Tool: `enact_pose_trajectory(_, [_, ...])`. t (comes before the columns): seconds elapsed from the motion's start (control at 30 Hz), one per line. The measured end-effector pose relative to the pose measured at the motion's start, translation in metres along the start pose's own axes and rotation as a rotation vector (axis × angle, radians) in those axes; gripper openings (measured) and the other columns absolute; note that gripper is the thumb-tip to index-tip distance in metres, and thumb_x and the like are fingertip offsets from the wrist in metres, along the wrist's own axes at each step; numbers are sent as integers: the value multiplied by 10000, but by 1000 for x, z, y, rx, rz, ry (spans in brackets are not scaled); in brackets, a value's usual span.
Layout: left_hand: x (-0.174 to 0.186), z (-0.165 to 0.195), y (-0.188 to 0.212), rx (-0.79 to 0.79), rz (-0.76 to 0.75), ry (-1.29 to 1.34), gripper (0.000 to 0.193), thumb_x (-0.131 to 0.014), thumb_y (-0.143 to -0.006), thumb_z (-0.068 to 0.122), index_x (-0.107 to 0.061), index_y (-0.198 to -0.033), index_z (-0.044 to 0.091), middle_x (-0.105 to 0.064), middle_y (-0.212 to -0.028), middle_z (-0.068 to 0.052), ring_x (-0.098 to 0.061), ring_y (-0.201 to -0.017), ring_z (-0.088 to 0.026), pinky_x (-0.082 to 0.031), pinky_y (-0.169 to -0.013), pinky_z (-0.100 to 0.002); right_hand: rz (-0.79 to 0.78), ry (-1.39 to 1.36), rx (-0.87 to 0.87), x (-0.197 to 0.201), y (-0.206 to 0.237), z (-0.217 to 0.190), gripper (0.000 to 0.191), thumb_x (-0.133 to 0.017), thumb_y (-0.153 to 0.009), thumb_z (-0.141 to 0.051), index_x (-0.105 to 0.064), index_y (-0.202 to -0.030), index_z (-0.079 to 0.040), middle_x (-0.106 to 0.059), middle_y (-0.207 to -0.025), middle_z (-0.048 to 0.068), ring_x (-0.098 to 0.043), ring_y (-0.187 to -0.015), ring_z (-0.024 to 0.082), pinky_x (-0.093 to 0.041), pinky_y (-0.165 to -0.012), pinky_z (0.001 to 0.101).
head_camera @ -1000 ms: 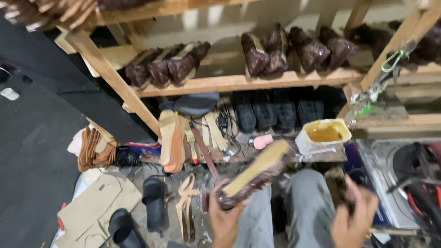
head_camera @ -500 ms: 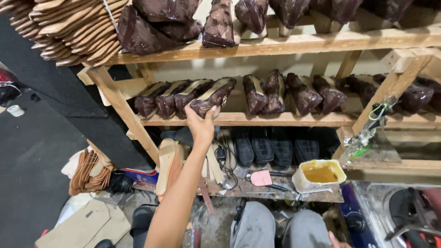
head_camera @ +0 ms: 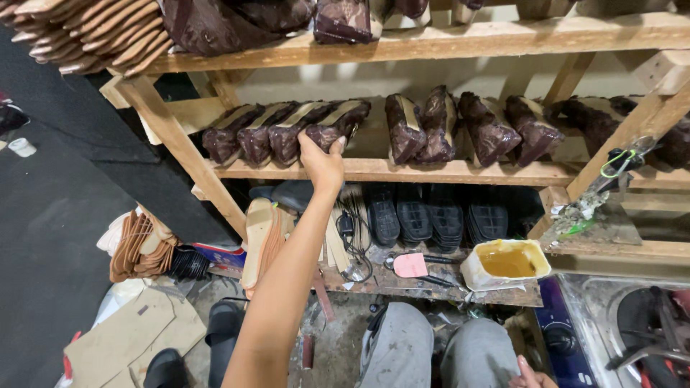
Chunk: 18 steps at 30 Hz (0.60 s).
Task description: The person takes wooden shoe lasts with glued fabric uppers from a shelf and works on them on their lap. They press and smooth the upper material, adjust and fasten a strap with a buckle, trim excess material along the sole edge with a knife, and place the finished lasts back on the shelf.
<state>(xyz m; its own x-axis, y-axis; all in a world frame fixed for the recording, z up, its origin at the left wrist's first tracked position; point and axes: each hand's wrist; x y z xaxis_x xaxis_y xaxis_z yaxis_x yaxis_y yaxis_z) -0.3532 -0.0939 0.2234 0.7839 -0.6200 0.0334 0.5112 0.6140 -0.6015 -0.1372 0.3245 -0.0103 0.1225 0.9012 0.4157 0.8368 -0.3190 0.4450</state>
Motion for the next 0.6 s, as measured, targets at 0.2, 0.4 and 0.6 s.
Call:
enact_pose_trajectory(0.2, [2,-10,4,-67,19,-51,760,-903,-749,141,-473,-1348,-41,-629,-1212,-260,-607,-1144,-420,-452,-1021,-448,122,-139,6,-7,-4,8,744,-725,-842,-605,-682,-673,118,-764,-708,272,-734,-649,339,-579,-719,446])
enact_pose_trajectory(0.4, [20,5,55,-181,29,-19,773,-794,-882,72,-355,-1505,-55,-447,-1447,-270,-462,-1366,-421,-359,-1179,-489,144,-152,183,-5,5,15,650,-721,-884,-518,-681,-791,124,-706,-678,226,-712,-629,284,-572,-699,396])
enact_pose_trajectory(0.6, [-3,43,93,-331,-122,-79,839,-738,-811,-48,-317,-1536,-26,-397,-1485,-256,-374,-1419,-440,-313,-1202,-490,441,66,1191,-10,37,16,647,-776,-741,-301,-615,-1327,-78,-661,-640,69,-648,-627,157,-538,-646,281])
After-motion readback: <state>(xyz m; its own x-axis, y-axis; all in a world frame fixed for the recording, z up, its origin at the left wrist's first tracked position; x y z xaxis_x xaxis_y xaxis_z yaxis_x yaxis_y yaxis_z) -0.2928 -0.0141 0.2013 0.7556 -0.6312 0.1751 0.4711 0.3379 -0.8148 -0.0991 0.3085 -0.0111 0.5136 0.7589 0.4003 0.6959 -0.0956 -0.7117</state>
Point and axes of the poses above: each hand's wrist, its own y-axis away from the middle knuckle, its own x-axis out of the back of the hand, z = x × y
